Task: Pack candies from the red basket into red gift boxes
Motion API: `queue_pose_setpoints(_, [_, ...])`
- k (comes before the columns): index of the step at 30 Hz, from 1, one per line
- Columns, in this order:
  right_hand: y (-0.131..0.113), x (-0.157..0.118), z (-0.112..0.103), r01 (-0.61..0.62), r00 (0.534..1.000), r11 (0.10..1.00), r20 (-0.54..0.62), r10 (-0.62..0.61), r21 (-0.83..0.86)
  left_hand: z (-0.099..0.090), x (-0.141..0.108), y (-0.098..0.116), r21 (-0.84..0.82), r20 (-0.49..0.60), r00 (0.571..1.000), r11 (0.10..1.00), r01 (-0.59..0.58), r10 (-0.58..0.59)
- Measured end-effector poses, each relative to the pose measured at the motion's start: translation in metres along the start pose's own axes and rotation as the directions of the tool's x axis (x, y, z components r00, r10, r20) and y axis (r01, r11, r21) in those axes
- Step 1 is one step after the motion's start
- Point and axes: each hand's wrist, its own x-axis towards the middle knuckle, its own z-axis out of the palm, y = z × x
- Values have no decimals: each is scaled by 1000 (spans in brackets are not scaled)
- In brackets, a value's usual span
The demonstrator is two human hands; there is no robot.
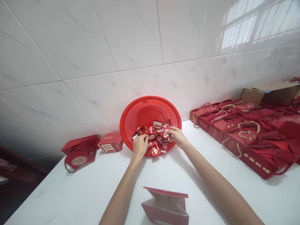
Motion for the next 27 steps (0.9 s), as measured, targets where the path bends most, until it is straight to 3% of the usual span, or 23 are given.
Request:
queue_pose_setpoints(6, [2,0,2,-10,1000,1000,12,11,-25,0,4,-8,-285,-118,993,958,-11,-24])
queue_pose_setpoints(17, [5,-2,5,-29,998,999,47,30,-34,-7,4,-7,-477,-178,983,878,-40,-52])
queue_pose_setpoints(22, [3,-4,8,-57,995,998,81,58,-19,-7,5,-4,-687,-107,994,725,-47,-37])
queue_pose_setpoints(25, [2,-8,12,-71,988,997,138,71,-4,-9,2,3,-756,-47,997,649,-79,66])
queue_pose_setpoints(27, [2,-11,14,-66,979,998,193,67,-9,-12,-2,8,-757,-10,988,644,-107,152])
